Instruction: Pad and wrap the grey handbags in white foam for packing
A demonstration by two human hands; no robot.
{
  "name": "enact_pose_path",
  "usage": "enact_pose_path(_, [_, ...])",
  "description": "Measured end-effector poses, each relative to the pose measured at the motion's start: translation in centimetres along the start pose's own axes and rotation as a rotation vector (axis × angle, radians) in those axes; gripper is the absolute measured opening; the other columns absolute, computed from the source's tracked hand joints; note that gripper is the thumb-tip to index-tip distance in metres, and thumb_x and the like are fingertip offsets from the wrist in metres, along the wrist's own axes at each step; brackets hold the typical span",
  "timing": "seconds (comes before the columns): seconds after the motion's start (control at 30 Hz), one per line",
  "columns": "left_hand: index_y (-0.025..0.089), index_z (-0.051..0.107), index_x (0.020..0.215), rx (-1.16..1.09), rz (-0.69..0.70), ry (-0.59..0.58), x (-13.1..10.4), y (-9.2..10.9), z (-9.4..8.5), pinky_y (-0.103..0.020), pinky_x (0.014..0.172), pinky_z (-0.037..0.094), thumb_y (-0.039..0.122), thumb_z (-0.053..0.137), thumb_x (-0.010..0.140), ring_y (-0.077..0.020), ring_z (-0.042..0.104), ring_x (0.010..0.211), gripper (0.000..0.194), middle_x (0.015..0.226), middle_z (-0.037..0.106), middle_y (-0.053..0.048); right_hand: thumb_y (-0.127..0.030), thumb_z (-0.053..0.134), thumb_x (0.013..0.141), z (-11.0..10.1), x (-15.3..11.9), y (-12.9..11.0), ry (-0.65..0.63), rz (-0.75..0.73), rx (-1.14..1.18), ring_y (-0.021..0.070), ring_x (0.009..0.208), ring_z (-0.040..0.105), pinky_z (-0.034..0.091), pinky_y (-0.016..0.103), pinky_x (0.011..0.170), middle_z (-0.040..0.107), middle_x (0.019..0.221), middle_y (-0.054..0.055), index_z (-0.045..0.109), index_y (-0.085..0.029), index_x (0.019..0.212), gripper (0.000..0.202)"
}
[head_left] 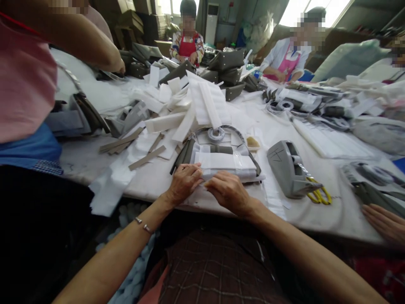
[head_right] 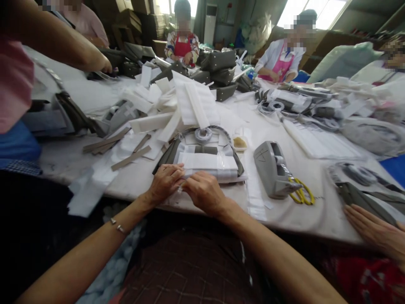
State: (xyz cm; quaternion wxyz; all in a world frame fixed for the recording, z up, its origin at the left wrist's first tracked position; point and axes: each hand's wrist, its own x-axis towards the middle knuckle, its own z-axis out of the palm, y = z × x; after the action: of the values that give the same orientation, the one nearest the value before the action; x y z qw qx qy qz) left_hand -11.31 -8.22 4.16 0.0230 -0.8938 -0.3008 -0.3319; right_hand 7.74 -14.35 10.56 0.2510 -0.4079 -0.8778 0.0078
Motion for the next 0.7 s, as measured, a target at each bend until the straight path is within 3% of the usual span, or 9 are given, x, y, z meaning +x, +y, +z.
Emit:
enact_pose_path(0.13, [0.021,0.062,0.100,-0.055,-0.056,-0.006,-0.4,0.5,-1.0,-0.044,0.106,0.041,0.012,0.051,0.094,-0.0203,0.061,0.119,0.015,0.106,0.071,-0.006,-0.025,0.061,0.093,-0.8,2.9,2.1,-0.042,0.145,-0.014,0.0172,0.074,0.061,0.042,0.030,0.075,0.069,0.077,0.004,0.068,-0.019,0.079,0.016])
enact_pose_path(0.27, [0.022,0.063,0.105,-0.135,-0.154,-0.027,-0.4,1.3,-1.9,-0.054,0.117,0.029,0.031,0.064,0.091,-0.0254,0.059,0.121,0.017,0.107,0.071,-0.005,-0.023,0.070,0.087,-0.3,4.7,3.9,-0.074,0.284,0.003,0.0167,0.076,0.063,0.042,0.030,0.076,0.073,0.081,0.002,0.070,-0.020,0.077,0.010])
enact_pose_path(0.33, [0.022,0.064,0.097,-0.144,-0.242,0.015,0.1,1.6,-1.6,-0.053,0.113,0.033,0.037,0.069,0.087,-0.0259,0.062,0.112,0.019,0.100,0.071,-0.005,-0.021,0.072,0.085,0.1,5.1,4.6,-0.090,0.323,0.025,0.0172,0.078,0.062,0.042,0.030,0.077,0.073,0.082,0.002,0.071,-0.020,0.077,0.009])
enact_pose_path(0.47, [0.021,0.058,0.072,-0.056,-0.393,0.125,1.6,1.9,-0.4,-0.047,0.100,0.043,0.026,0.066,0.088,-0.0214,0.062,0.085,0.019,0.076,0.065,-0.001,-0.017,0.073,0.083,1.1,5.2,5.5,-0.089,0.349,0.107,0.0180,0.081,0.058,0.042,0.031,0.078,0.070,0.078,0.002,0.071,-0.020,0.074,0.009])
enact_pose_path(0.7, [0.020,0.052,0.066,0.088,-0.414,0.129,2.5,1.9,0.2,-0.041,0.094,0.046,0.016,0.062,0.086,-0.0203,0.057,0.076,0.022,0.067,0.058,-0.001,-0.014,0.076,0.077,2.0,5.2,6.1,-0.122,0.460,0.178,0.0183,0.081,0.055,0.041,0.032,0.079,0.065,0.078,0.001,0.067,-0.020,0.071,0.012])
